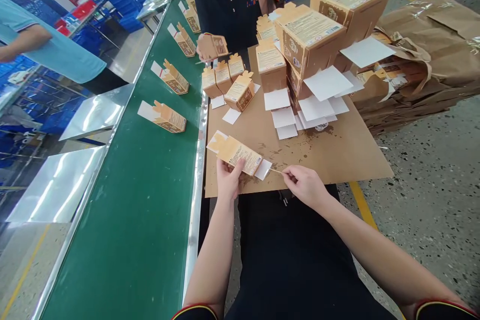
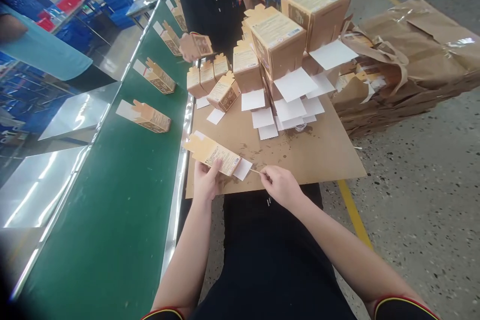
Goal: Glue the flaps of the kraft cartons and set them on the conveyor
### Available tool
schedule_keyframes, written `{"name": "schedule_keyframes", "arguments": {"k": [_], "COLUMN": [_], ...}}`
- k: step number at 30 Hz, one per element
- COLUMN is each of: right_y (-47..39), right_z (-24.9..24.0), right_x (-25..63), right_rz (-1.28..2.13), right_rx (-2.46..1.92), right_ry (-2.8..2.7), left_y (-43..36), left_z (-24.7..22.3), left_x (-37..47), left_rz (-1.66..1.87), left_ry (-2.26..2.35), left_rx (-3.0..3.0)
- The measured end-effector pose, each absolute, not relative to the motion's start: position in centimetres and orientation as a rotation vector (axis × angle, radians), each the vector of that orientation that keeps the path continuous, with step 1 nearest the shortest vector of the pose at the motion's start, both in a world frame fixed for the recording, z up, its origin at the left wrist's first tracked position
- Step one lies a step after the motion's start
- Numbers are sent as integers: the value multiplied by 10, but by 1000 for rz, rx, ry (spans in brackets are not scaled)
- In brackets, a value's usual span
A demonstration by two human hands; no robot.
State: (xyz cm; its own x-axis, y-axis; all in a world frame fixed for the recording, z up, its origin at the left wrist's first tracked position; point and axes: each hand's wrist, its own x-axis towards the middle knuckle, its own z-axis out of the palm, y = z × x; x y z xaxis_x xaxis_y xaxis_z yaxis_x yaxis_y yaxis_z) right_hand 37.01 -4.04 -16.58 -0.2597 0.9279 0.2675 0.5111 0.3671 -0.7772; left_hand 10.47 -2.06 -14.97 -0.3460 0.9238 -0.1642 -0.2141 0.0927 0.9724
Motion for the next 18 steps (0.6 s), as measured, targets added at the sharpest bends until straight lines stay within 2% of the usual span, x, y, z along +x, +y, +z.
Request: {"name": "schedule_keyframes", "arguments": {"k": [6,18], "right_y": [-37,-68], "right_z": [-159,-128], "right_x": [394,410], "right_rz": [647,740], "right_rx": [-1370,-1471], "right_ry": [-1689,-1544], "left_y": [-42,-48], "left_z": [-146,-147], "left_x": [130,146], "left_rz": [1443,1400], "left_ry": [1475,1558], "left_rx": [1006,1092]}}
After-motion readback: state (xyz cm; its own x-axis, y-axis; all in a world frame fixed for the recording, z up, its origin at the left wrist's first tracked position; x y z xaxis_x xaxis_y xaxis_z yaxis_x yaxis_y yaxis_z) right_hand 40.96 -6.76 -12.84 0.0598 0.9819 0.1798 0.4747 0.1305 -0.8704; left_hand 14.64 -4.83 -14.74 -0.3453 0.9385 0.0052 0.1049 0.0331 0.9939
